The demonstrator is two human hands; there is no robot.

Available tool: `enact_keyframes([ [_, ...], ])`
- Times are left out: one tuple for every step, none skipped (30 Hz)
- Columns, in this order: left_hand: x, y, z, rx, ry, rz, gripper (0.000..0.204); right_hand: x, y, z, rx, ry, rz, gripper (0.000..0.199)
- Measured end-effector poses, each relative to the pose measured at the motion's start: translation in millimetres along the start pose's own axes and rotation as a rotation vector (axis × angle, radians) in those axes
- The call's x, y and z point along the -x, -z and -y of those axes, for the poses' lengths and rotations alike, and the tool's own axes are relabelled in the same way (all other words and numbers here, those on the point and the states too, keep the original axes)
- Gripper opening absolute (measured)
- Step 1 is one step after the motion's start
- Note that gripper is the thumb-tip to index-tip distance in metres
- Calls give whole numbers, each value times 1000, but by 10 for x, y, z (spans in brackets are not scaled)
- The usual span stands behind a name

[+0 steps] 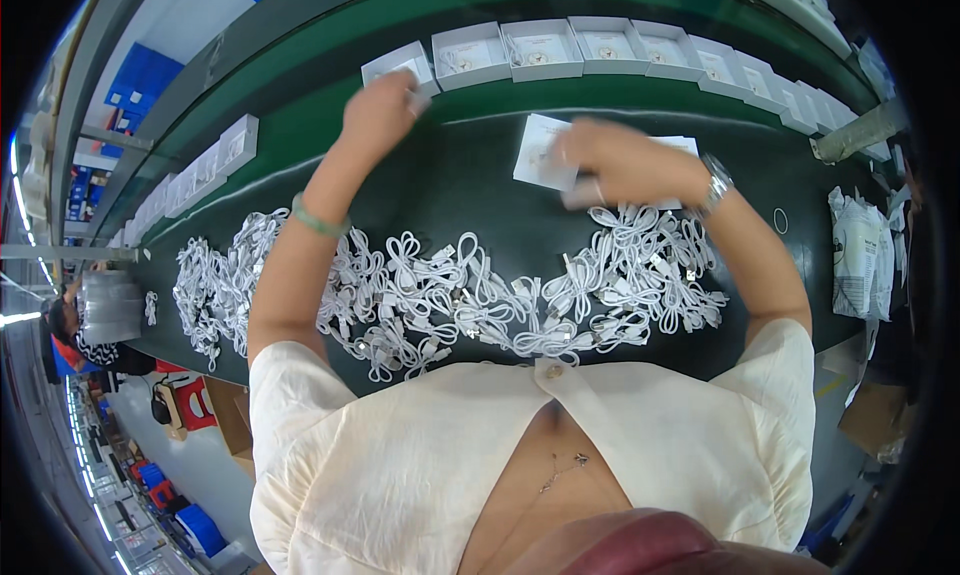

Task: The person packs accessories on an assembly line by placing USB cables and paper manuals into small boxes, sorting stacks of instructional cards, and organizing bundles of cables by hand.

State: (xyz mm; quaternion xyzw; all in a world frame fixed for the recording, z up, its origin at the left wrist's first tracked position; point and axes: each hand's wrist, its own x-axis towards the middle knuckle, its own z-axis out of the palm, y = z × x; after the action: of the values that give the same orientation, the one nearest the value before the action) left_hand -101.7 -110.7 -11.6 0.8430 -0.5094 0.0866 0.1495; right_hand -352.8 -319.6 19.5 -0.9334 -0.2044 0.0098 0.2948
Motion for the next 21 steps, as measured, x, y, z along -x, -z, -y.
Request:
enact_keyframes([
  [143, 122, -165, 121, -73, 166, 25, 106, -31, 158, -82, 111, 126, 32],
  [246, 262, -414, 387, -161, 368, 27, 231, -72, 314, -105, 124, 224, 37],
  [377, 300, -553, 580, -296, 483, 35, 381, -199, 422, -87, 104, 230, 40],
  [473, 296, -639, 596, -516, 593, 43, 472, -370, 444, -32, 107, 216, 38],
  [613, 246, -727, 659, -637, 641, 49, 528, -502, 432, 23, 109, 200, 35],
  [740, 306, -810, 588, -593, 777, 48, 529, -510, 433, 25, 99, 195, 35],
  [800, 315, -877, 542, -539, 848, 39, 500, -508, 434, 7, 15, 257, 33],
  [841, 326, -892, 494, -489, 861, 31, 451, -493, 438, -9, -59, 319, 30],
  [858, 328, -894, 448, -441, 874, 24, 427, -451, 448, -6, -63, 314, 30],
  [842, 343, -893, 445, -449, 875, 24, 413, -389, 462, -78, -112, 285, 26],
  [806, 364, -880, 465, -392, 883, 19, 412, -342, 463, -149, -162, 253, 22],
  [767, 382, -870, 485, -336, 891, 18, 446, -329, 437, -224, -100, 116, 20],
  [727, 406, -871, 484, -347, 894, 18, 458, -300, 426, -222, -109, 109, 20],
  [678, 435, -878, 614, -231, 905, 17, 467, -257, 411, -308, -124, 114, 21],
  [628, 445, -871, 744, -112, 913, 16, 479, -222, 387, -394, -140, 119, 21],
  [554, 406, -822, 805, -158, 880, 13, 491, -235, 324, -345, -132, 110, 24],
  [484, 391, -842, 1070, -3, 871, 11, 499, -214, 323, -344, -139, 106, 24],
  [388, 394, -861, 1063, 34, 818, 11, 503, -187, 332, -253, -165, 87, 23],
  [276, 405, -893, 1055, 71, 765, 12, 518, -172, 336, -163, -191, 70, 23],
  [161, 387, -909, 1046, 82, 735, 13, 540, -249, 280, -171, -134, 34, 22],
  [46, 360, -907, 1038, 95, 702, 14, 534, -293, 281, -167, -139, 32, 22],
])
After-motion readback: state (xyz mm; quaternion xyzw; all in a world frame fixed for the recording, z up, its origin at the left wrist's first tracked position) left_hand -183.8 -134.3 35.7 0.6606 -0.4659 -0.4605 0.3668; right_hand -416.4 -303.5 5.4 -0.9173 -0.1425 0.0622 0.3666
